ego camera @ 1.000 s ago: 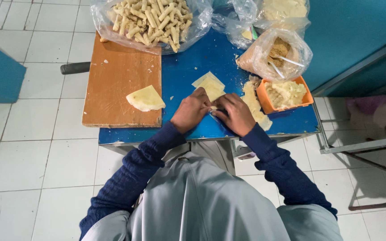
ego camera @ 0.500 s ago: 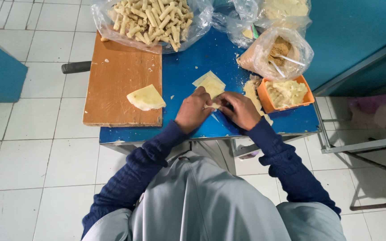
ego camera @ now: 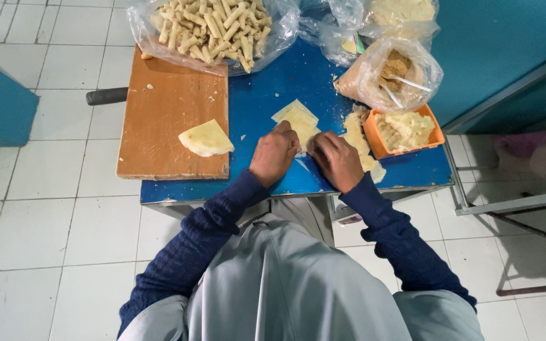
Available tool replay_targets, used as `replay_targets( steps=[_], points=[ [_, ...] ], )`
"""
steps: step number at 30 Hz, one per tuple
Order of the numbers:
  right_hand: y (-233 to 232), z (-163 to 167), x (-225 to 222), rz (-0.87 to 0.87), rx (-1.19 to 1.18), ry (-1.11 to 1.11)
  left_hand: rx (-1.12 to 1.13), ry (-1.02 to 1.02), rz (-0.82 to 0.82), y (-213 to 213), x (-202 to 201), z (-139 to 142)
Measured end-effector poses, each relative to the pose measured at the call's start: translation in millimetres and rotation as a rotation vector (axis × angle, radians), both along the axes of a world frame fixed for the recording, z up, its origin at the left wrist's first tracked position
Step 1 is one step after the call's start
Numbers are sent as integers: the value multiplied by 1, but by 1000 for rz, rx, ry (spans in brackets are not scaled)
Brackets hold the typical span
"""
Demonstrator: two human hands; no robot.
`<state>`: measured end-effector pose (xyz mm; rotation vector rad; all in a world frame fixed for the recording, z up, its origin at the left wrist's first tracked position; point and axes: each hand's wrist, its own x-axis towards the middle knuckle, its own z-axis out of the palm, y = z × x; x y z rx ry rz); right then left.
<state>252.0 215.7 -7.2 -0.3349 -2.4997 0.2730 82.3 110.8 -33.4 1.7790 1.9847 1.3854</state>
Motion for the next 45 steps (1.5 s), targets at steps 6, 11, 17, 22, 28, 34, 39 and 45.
replay_targets(
  steps=[6, 11, 17, 22, 28, 34, 39, 45],
  points=[
    [7, 5, 6, 107, -30, -55, -6, 8, 21, 3, 0, -2],
    [19, 16, 11, 192, -183, -102, -26, -13, 15, 4, -1, -6],
    [15, 4, -8, 95, -63, -64, -12, -16, 5, 6, -3, -3],
    [29, -1, -22, 129, -130, -79, 5, -80, 12, 1, -1, 6],
    [28, -1, -21, 132, -200, -63, 149, 32, -37, 6, -4, 6],
    [18, -3, -18, 101, -74, -29, 54, 7, -9, 5, -3, 3],
    [24, -4, -20, 119, -80, -34, 64, 119, 8, -23, 11, 9],
    [27, -5, -21, 110, -4, -67, 29, 374, 33, -49, 21, 14]
  ],
)
